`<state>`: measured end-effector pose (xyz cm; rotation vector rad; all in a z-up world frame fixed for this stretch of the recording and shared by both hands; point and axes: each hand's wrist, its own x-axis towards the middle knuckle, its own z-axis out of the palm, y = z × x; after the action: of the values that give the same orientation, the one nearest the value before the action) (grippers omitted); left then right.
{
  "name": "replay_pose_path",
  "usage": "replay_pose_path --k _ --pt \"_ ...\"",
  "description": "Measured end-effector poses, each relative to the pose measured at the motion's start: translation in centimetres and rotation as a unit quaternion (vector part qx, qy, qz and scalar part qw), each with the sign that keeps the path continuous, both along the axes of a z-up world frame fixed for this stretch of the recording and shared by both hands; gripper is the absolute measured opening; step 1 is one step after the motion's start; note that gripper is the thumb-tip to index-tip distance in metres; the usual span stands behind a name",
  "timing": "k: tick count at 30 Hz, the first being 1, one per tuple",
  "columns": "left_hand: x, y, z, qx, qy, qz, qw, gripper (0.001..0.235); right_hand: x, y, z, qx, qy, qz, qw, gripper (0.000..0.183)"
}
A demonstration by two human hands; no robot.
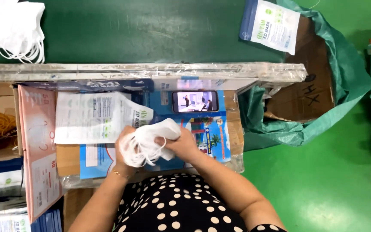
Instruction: The recorder is manually placing individual face masks into printed blue and white plastic packaging bags at a workstation.
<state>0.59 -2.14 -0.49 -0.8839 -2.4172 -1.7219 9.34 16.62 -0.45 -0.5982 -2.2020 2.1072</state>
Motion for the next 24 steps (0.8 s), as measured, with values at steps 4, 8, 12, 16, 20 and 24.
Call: replay_pose_path --k 4,8,12,16,20,24 --pt "1.2 0.3 -0.4 -0.045 0.004 -0.017 0.999 0.015 -0.1 1.6 -3.3 0.153 0.03 -0.045 0.987 0.03" --pt "1.2 1.0 -1.8 -0.072 -0.072 -0.068 0.992 0.015 0.7 1.4 -4.0 0.099 0.019 0.024 0.995 0.028" --pt "-0.1 1.4 1.7 0.005 -0.199 -0.095 0.975 0.026 2.2 1.2 -5.8 -0.02 0.02 0.148 0.989 0.026" --pt "-1.6 0.9 5.6 -0.074 0.018 -0.078 0.994 0.03 2.5 0.5 -2.6 0.017 0.066 0.153 0.986 0.033" --pt "-2.0 0.3 4.7 -0.129 0.098 -0.075 0.984 0.008 2.2 1.3 -1.3 -0.055 0.041 0.155 0.986 0.036" --pt "0.0 2.4 5.0 -0.13 0.145 -0.112 0.975 0.007 3.0 1.3 -5.4 0.152 0.06 0.275 0.947 0.026"
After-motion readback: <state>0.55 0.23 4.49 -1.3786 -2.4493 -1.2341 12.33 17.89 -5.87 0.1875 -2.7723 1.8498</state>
